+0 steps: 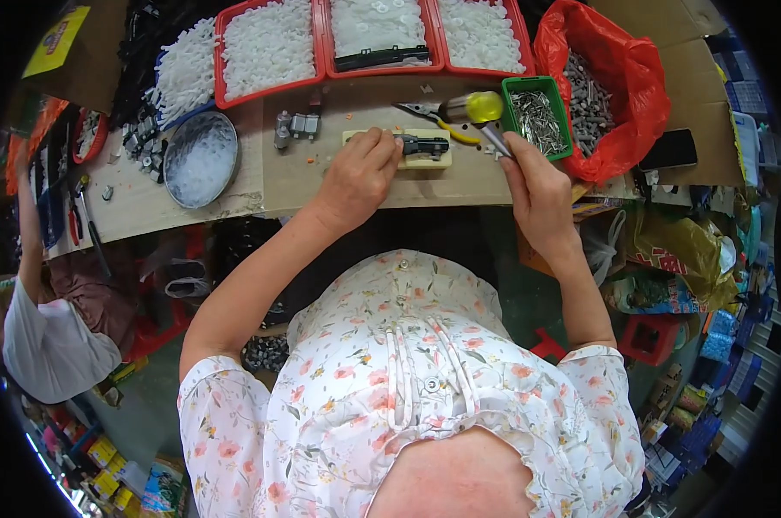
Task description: Manually assembling small plastic and metal components using specialized tools and an assembly jig.
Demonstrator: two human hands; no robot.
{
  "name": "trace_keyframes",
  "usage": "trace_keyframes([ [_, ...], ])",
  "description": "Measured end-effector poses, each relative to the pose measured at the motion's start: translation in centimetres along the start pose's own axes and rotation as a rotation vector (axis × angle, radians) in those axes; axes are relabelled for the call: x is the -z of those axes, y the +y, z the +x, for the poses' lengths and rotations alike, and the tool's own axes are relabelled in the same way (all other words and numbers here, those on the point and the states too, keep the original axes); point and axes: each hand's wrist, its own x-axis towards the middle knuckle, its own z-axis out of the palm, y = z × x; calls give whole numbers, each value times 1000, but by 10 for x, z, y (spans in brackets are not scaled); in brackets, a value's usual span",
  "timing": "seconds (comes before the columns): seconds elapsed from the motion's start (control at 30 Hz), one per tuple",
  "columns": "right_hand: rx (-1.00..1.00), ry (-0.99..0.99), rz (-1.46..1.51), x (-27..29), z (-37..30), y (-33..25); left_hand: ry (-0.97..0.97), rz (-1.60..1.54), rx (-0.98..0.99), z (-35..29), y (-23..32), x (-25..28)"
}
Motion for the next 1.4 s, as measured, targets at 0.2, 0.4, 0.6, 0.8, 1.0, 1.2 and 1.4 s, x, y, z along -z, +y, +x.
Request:
trace_keyframes([
  [0.2, -116, -279, -96, -6, -1, -13, -25, 2, 53, -4, 4, -3],
  [0.4, 149, 207, 106, 19, 31, -38, -18, 102, 154, -9, 34, 0],
  [0.6, 71, -254, -122, -31, 36, -30, -32, 83, 203, -21, 51, -17],
  [0.8, 232, -3, 15, -29, 39, -38, -11, 70, 162, -22, 49, -15],
  [1.0, 253, -46, 78, -19, 51, -40, -4, 29, 178, -23, 46, -11],
  [1.2, 41, -264, -92, -17, 29, -28, 56, 38, 287, -37, 25, 6],
  [1.4, 54, -232, -146, -28, 9, -22, 44, 35, 277, -33, 23, 2],
])
